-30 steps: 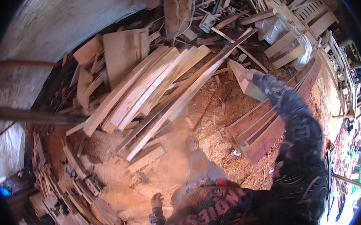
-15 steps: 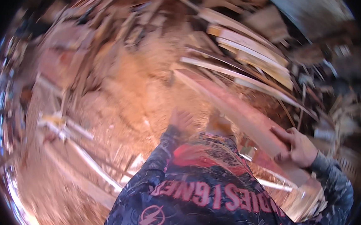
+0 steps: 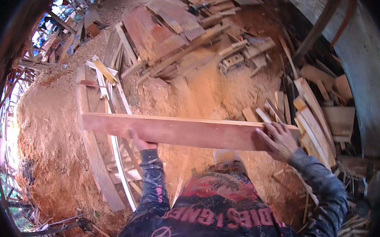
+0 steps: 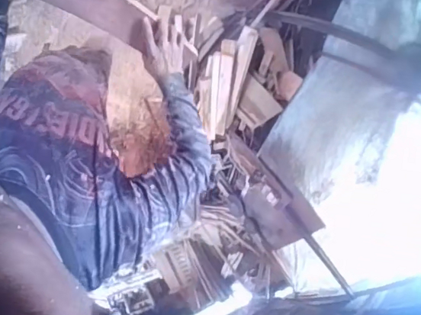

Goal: The person feeds wood planks through a table saw and places the cut pieces onto a pile of wood.

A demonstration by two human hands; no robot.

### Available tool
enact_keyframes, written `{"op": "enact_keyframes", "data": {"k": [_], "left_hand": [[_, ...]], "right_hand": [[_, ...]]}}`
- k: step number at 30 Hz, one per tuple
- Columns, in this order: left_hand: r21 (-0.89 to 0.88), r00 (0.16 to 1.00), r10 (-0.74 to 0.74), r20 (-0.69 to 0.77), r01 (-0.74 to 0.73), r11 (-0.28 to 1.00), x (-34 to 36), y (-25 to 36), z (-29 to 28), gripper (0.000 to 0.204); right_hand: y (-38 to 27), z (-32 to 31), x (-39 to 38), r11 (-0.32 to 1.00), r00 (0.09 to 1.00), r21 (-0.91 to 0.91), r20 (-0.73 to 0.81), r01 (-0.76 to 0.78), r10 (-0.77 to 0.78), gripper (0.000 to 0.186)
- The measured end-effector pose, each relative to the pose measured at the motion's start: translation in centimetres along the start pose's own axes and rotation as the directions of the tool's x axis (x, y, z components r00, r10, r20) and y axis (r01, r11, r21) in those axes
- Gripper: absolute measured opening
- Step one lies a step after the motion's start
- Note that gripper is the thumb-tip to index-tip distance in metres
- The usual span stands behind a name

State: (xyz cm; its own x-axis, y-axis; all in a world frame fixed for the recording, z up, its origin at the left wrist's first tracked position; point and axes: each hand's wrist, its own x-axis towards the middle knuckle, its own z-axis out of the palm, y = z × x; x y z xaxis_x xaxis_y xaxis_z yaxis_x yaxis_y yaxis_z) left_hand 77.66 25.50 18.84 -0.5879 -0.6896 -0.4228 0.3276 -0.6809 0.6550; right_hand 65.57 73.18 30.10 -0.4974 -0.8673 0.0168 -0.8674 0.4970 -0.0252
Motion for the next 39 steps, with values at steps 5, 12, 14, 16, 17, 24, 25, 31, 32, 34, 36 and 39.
{"op": "enact_keyframes", "data": {"k": [5,12,14,16,17,24,25,31,32,34,36,39], "left_hand": [[0.131,0.968,0.219,0.122,-0.234,0.963,9.7,7.1,5.8,0.069],[0.614,0.622,0.585,0.521,-0.749,0.25,16.8,9.9,21.9,0.067],[0.676,0.6,0.399,0.693,-0.733,-0.073,18.2,8.1,25.9,0.069],[0.695,0.64,0.276,0.718,-0.685,-0.219,19.1,5.6,28.4,0.07],[0.668,0.66,0.161,0.734,-0.66,-0.344,19.8,4.0,29.5,0.068],[0.287,0.508,-0.407,0.759,-0.822,-0.492,27.1,-5.3,33.6,0.063],[0.307,0.531,-0.498,0.686,-0.831,-0.463,28.4,-6.7,34.0,0.065],[-0.015,0.155,-0.817,0.555,-0.98,-0.196,35.2,-15.9,36.8,0.046],[-0.027,0.097,-0.854,0.511,-0.991,-0.128,35.6,-17.5,37.0,0.044],[-0.066,0.059,-0.926,0.372,-0.994,-0.09,36.1,-21.0,37.5,0.041],[-0.099,-0.028,-0.947,0.319,-0.995,-0.004,36.2,-24.0,37.4,0.04],[-0.176,-0.169,-0.945,0.28,-0.977,0.123,36.0,-27.6,35.8,0.039]], "right_hand": [[6.9,8.0,11.7,0.982,0.989,0.139,0.091,-0.127,0.115,0.09],[18.6,10.7,22.9,0.69,0.878,0.65,-0.071,-0.32,0.474,0.075],[24.1,9.4,25.9,0.538,0.832,0.804,-0.103,-0.253,0.545,0.072],[28.1,7.6,27.6,0.121,0.723,0.974,0.057,-0.192,0.689,0.064],[30.6,6.2,27.8,-0.048,0.698,0.993,0.112,-0.11,0.707,0.06],[35.2,6.1,29.4,-0.442,0.458,0.878,0.474,-0.182,0.752,0.07],[35.2,7.3,29.5,-0.583,0.502,0.79,0.587,-0.187,0.635,0.069],[31.3,16.3,22.4,-0.723,0.361,0.671,0.723,-0.165,0.589,0.055],[29.9,17.7,20.6,-0.745,0.349,0.66,0.722,-0.092,0.597,0.053],[27.0,19.7,17.0,-0.825,0.274,0.564,0.788,0.037,0.551,0.048],[23.7,21.5,14.2,-0.884,0.127,0.449,0.877,0.128,0.464,0.042],[17.9,24.0,11.1,-0.898,0.001,0.401,0.913,0.183,0.408,0.04]]}}
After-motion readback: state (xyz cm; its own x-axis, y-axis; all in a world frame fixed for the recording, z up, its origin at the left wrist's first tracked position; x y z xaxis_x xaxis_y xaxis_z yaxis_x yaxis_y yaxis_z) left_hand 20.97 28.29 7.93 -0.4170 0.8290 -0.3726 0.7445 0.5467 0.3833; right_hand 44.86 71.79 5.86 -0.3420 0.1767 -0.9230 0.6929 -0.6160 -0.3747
